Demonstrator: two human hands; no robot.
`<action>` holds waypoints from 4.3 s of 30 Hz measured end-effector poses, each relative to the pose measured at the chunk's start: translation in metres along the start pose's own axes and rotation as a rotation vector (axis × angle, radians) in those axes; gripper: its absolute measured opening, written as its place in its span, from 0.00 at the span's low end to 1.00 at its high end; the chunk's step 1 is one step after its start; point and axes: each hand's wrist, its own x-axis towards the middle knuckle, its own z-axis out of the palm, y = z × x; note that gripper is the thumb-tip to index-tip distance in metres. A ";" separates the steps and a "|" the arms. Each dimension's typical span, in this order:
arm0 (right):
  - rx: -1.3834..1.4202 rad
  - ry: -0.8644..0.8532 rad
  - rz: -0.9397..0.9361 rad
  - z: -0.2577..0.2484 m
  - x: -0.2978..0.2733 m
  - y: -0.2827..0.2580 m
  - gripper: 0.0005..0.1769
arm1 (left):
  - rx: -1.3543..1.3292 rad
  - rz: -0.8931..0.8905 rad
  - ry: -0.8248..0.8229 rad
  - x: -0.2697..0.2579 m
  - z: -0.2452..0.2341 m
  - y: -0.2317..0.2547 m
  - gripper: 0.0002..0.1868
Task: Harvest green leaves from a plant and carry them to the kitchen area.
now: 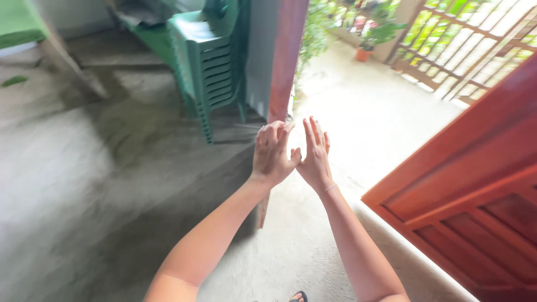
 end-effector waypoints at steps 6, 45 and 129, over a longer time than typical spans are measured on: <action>0.019 -0.187 -0.007 0.042 -0.016 -0.018 0.47 | 0.133 -0.098 -0.019 -0.036 -0.020 -0.054 0.39; -0.100 -0.332 0.285 0.089 0.203 0.354 0.39 | -0.030 -0.192 -0.346 0.222 0.311 -0.209 0.35; -0.323 0.064 0.206 0.263 1.765 1.997 0.28 | -0.472 0.348 -0.256 1.996 1.791 -0.576 0.18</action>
